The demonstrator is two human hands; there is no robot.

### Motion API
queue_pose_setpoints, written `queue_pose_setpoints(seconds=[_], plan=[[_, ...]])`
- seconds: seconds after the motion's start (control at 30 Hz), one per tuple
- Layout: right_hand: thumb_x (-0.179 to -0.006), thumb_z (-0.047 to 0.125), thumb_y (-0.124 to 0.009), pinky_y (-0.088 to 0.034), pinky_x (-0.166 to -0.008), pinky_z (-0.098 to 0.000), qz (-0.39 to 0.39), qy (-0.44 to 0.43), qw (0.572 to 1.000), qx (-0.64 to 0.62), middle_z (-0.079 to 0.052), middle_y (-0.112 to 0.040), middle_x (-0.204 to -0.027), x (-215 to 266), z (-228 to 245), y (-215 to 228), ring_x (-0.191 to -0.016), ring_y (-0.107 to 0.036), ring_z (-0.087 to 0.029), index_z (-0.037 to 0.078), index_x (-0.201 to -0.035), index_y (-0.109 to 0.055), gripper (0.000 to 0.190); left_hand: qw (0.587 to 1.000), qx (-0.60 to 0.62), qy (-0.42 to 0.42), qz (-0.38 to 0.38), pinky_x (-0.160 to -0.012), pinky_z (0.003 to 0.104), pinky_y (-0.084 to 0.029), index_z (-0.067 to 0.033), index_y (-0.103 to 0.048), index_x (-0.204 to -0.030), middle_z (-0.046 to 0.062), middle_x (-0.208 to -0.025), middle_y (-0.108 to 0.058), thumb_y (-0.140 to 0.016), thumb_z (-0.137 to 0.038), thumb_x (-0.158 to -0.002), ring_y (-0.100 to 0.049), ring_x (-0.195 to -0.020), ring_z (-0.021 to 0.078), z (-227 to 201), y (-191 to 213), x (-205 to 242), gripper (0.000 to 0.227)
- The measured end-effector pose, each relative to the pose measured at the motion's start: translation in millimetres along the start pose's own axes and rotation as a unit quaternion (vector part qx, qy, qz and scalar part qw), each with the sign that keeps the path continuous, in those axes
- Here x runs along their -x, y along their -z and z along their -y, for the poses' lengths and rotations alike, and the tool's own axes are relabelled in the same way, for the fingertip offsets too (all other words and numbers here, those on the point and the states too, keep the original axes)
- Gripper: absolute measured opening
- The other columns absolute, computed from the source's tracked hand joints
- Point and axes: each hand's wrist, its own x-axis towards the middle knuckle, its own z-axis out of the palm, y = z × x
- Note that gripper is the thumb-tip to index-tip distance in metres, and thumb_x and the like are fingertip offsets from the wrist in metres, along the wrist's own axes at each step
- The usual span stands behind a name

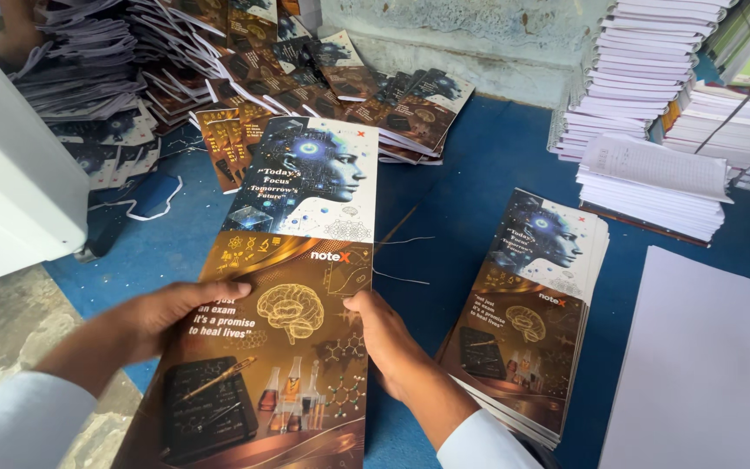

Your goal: The person assembles notebooks by inserting loose sheets and index pages into printed covers. They repeatedly pick up a cover, place a blank sheet inside, add a lined index page, and then place the completed unit onto a growing stack.

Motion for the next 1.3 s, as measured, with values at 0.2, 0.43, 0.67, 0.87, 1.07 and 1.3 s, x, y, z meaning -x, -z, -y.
queue_pose_setpoints(seconds=[0.2, 0.43, 0.67, 0.87, 1.07, 1.3], plan=[[-0.090, 0.035, -0.058, -0.039, -0.109, -0.0407, -0.016, 0.059, 0.995, 0.074, -0.010, -0.061, -0.139, -4.4, 0.3, -17.7, -0.131, -0.053, -0.022, 0.013, -0.140, -0.049, 0.055, 0.999, 0.046, -0.010, -0.015, -0.080, 0.039, -0.061, 0.0043, -0.068, -0.119, 0.020, -0.100, -0.080, -0.077, -0.047, -0.069, -0.077, -0.085, 0.0264, 8.1, 0.5, 8.9, 0.072], [-0.094, 0.032, -0.055, -0.044, -0.106, -0.0433, -0.015, 0.024, 0.992, 0.121, -0.016, -0.057, -0.134, -18.2, -2.6, -28.8, -0.125, -0.055, -0.025, 0.005, -0.142, -0.038, 0.058, 0.994, 0.101, -0.010, -0.044, -0.074, 0.038, -0.060, -0.0050, -0.066, -0.123, 0.014, -0.096, -0.077, -0.075, -0.039, -0.074, -0.074, -0.079, 0.0229, 16.0, 2.5, 4.6, 0.060], [-0.094, 0.033, -0.055, -0.047, -0.104, -0.0419, 0.020, 0.037, 0.992, 0.116, -0.017, -0.058, -0.129, -14.8, -0.5, -24.4, -0.120, -0.057, -0.024, 0.003, -0.140, -0.038, 0.057, 0.994, 0.069, 0.010, -0.078, -0.072, 0.038, -0.060, -0.0007, -0.067, -0.119, 0.018, -0.092, -0.077, -0.072, -0.044, -0.077, -0.073, -0.075, 0.0260, 13.9, -4.4, 10.5, 0.061], [-0.092, 0.037, -0.058, -0.042, -0.107, -0.0392, 0.047, 0.079, 0.989, 0.113, -0.012, -0.060, -0.129, -13.2, -3.4, -14.4, -0.123, -0.055, -0.020, 0.005, -0.139, -0.044, 0.058, 0.994, 0.025, 0.033, -0.105, -0.079, 0.041, -0.059, -0.0040, -0.065, -0.123, 0.016, -0.094, -0.078, -0.072, -0.047, -0.077, -0.074, -0.080, 0.0281, 8.3, -8.5, 13.7, 0.063], [-0.088, 0.051, -0.063, -0.039, -0.105, -0.0438, 0.076, 0.039, 0.991, 0.105, -0.016, -0.062, -0.130, -4.0, 1.6, 12.2, -0.123, -0.055, -0.027, 0.003, -0.133, -0.056, 0.067, 0.997, 0.021, 0.061, -0.049, -0.092, 0.044, -0.060, -0.0013, -0.062, -0.127, 0.018, -0.107, -0.078, -0.080, -0.041, -0.069, -0.075, -0.098, 0.0319, 2.8, 10.4, -13.6, 0.072], [-0.086, 0.060, -0.063, -0.033, -0.119, -0.0519, -0.026, -0.004, 0.992, 0.121, -0.014, -0.026, -0.164, 7.5, 13.7, 42.6, -0.150, -0.029, -0.031, 0.007, -0.158, -0.019, 0.099, 0.845, -0.501, -0.065, -0.175, -0.106, 0.052, -0.051, 0.0103, -0.058, -0.136, 0.033, -0.134, -0.066, -0.091, -0.058, -0.065, -0.064, -0.126, 0.0450, -37.0, 35.2, -49.9, 0.104]])
